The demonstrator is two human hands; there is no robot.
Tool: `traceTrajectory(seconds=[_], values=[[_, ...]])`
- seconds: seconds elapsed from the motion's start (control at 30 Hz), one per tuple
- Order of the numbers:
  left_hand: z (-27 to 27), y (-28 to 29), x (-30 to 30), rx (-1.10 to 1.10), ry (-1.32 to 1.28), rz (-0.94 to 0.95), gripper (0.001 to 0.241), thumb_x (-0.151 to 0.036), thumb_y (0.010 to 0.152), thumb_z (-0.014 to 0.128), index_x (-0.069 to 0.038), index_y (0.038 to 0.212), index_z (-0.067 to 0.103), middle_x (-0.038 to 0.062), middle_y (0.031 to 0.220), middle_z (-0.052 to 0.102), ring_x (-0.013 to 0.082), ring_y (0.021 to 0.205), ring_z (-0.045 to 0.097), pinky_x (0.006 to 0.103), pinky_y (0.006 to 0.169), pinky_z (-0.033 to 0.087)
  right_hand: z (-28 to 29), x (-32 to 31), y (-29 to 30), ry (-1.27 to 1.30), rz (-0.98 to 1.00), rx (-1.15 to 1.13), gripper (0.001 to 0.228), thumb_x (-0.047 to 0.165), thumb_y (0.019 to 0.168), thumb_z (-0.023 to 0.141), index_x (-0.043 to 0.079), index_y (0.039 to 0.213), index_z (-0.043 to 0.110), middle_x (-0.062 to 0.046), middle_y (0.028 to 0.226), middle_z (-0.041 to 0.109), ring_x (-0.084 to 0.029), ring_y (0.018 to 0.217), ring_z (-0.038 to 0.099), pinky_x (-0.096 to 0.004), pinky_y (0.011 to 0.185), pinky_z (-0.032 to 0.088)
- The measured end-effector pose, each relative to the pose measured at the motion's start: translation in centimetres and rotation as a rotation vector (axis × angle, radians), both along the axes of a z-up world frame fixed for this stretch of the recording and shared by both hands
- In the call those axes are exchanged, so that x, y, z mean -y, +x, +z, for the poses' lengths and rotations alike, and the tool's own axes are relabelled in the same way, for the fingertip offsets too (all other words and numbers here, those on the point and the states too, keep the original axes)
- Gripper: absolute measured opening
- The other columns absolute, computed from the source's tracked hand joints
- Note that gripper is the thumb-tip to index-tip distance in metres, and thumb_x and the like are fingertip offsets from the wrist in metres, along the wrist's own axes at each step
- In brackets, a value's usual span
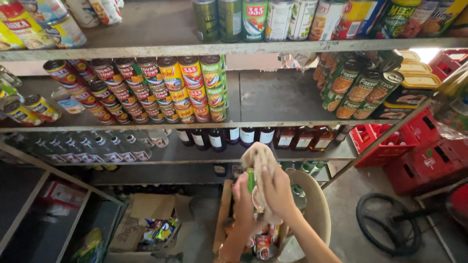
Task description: Wiping dust off canned goods with a cloth and organizing them on shelves in a grocery store.
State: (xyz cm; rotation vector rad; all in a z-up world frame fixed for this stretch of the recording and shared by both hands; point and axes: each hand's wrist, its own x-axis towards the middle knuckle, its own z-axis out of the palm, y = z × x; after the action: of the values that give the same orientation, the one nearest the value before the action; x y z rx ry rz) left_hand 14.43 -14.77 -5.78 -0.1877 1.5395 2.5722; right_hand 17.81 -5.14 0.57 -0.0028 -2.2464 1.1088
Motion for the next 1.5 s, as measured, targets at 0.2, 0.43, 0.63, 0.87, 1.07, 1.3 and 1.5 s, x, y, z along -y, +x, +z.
traceTrajectory(seconds=[0.2,0.43,0.63,0.87,1.07,1.3,1.5], values=[[-1.6,0.1,-0.3,-0.064,0.058,-0.094,0.027,-0.018,0.093,0.075,0.004,0.106,0.068,0.006,0.093,0.066,0.0133,0.075,0.057,0.0286,0.062,0.048,-8.8,-2.6,-1.4,-0.602,0.172,0.256,0.040,0.025,0.111,0.043,-0.006,0.122,0.064,-0.020,0.108,0.068,-0.017,0.098,0.061,-0.037,0.089,0.053],[-4.2,-0.8,-0.2,-0.208,0.048,0.174,0.032,-0.025,0.101,0.071,0.004,0.113,0.061,0.003,0.091,0.064,0.0057,0.080,0.058,0.0234,0.066,0.049,-2.8,1.4,2.3,0.069,-0.038,0.059,0.046,0.025,0.105,0.051,-0.016,0.127,0.055,-0.030,0.110,0.067,-0.036,0.103,0.064,-0.041,0.092,0.053],[3.1,2.9,0.1,0.136,-0.143,-0.071,0.041,-0.042,0.092,0.056,-0.011,0.118,0.062,0.002,0.088,0.070,0.0111,0.067,0.068,0.0269,0.057,0.057,-2.8,-2.5,-0.7,-0.284,-0.040,0.358,0.046,0.026,0.108,0.042,-0.011,0.126,0.060,-0.028,0.104,0.065,-0.037,0.093,0.061,-0.046,0.084,0.052],[0.8,2.0,0.1,0.065,-0.073,-0.141,0.045,-0.045,0.100,0.057,-0.001,0.103,0.064,0.005,0.079,0.061,0.0166,0.065,0.058,0.0314,0.056,0.049,-0.7,-0.4,2.7,-0.293,0.072,0.169,0.048,0.031,0.106,0.041,-0.003,0.136,0.055,-0.021,0.118,0.069,-0.032,0.110,0.066,-0.040,0.096,0.049],[-4.1,1.0,-1.1,0.039,-0.127,-0.021,0.050,-0.048,0.104,0.041,-0.005,0.105,0.067,0.000,0.085,0.063,0.0087,0.082,0.063,0.0247,0.078,0.054,1.4,-0.4,3.1,0.064,0.018,0.083,0.050,0.029,0.107,0.044,-0.006,0.143,0.047,-0.029,0.128,0.064,-0.038,0.119,0.062,-0.041,0.101,0.048],[0.4,2.9,0.2,-0.176,0.044,-0.193,0.041,-0.020,0.086,0.073,-0.006,0.120,0.055,-0.001,0.102,0.068,0.0084,0.091,0.065,0.0277,0.078,0.055,0.0,-2.9,0.3,-0.438,0.199,0.237,0.042,0.026,0.107,0.045,-0.004,0.131,0.062,-0.015,0.111,0.073,-0.020,0.102,0.065,-0.034,0.093,0.049],[4.4,2.3,3.6,-0.523,-0.427,-0.309,0.054,-0.029,0.075,0.091,0.001,0.113,0.068,0.007,0.104,0.075,0.0133,0.096,0.072,0.0301,0.084,0.058,5.2,-5.2,2.5,-0.184,0.513,0.312,0.035,0.023,0.097,0.062,-0.004,0.119,0.070,-0.012,0.116,0.072,-0.020,0.106,0.064,-0.033,0.095,0.051]])
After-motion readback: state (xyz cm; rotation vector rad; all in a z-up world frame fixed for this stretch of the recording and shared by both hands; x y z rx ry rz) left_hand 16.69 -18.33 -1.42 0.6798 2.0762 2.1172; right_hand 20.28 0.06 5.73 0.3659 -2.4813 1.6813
